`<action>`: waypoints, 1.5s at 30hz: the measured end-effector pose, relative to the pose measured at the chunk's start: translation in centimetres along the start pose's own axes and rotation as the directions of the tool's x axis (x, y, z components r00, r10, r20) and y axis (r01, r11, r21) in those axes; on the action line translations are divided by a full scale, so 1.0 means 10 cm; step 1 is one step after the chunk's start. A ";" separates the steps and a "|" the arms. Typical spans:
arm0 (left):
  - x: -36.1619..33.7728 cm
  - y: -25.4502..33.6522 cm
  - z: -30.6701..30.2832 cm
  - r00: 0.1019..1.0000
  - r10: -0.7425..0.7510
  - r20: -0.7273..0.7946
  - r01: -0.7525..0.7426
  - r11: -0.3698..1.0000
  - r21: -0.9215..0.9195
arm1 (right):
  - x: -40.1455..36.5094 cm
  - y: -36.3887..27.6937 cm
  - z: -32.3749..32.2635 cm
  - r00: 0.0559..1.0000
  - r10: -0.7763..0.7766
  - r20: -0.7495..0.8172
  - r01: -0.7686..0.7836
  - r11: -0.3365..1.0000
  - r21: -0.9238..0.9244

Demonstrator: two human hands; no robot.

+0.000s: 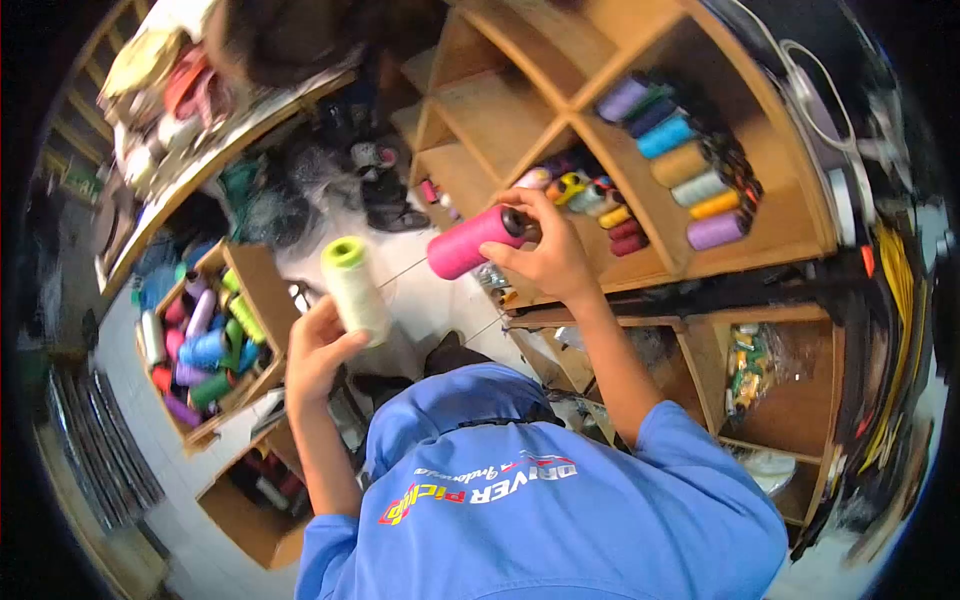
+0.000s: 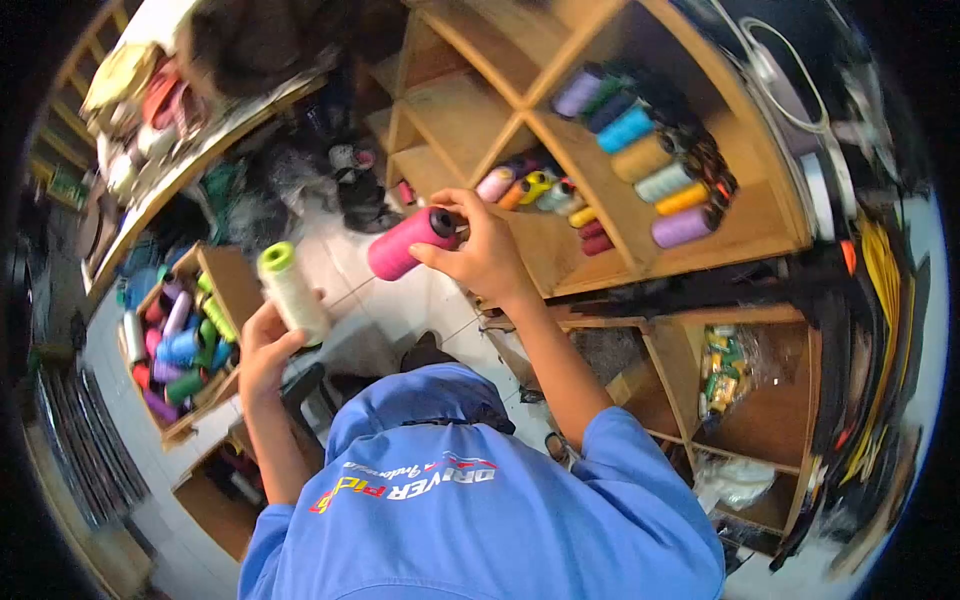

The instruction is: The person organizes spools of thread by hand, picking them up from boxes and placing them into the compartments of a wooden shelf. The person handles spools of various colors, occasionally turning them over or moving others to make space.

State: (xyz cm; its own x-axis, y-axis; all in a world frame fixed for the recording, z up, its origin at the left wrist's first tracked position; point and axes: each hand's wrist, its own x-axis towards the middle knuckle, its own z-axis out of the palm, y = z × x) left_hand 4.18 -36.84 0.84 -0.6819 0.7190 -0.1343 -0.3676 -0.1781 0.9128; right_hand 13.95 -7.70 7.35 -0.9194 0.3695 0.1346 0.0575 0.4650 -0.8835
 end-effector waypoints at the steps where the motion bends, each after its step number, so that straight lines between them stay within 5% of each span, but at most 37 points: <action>1: 0.28 -0.03 0.26 0.996 -0.007 0.091 0.007 1.000 -0.001 | -0.05 0.01 -0.21 0.998 0.023 -0.061 -0.024 1.000 -0.018; 9: 1.36 -0.31 1.89 0.883 -0.085 0.461 0.034 0.992 0.118 | -0.51 -0.02 -1.63 0.870 -0.099 -0.483 -0.115 0.911 -0.395; 11: 1.46 -0.41 2.10 0.859 -0.132 0.495 0.055 0.984 0.168 | -0.52 -0.03 -1.92 0.844 -0.077 -0.530 -0.257 0.810 -0.527; 14: 1.50 -0.48 2.34 0.825 -0.111 0.555 0.073 0.993 0.091 | -0.45 -0.04 -2.25 0.825 -0.233 -0.516 -0.249 0.668 -0.701; 31: 2.06 -0.30 2.00 0.824 -0.210 0.527 0.082 0.963 0.255 | -0.17 0.44 -2.62 0.737 0.112 -0.667 -0.665 0.301 -0.683; 38: 2.34 -0.37 1.87 0.833 -0.165 0.529 0.011 0.959 0.282 | -0.12 0.34 -2.56 0.688 0.204 -0.697 -0.725 0.239 -0.646; 43: 2.47 -0.17 2.06 0.918 -0.095 0.385 -0.071 0.916 0.396 | -0.13 0.27 -2.48 0.738 -0.087 -0.670 -0.601 0.366 -0.710; 45: 2.66 -0.29 2.10 0.939 0.150 0.309 -0.282 0.851 0.443 | -0.06 0.12 -2.37 0.755 -0.148 -0.639 -0.495 0.511 -0.703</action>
State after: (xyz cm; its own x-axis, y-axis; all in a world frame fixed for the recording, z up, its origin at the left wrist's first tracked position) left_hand 0.41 -3.12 2.76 -0.5005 0.8559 0.1300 0.1594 -0.0565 0.9856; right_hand 23.76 11.68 16.83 -0.4542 0.7240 0.5192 0.7578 0.6204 -0.2022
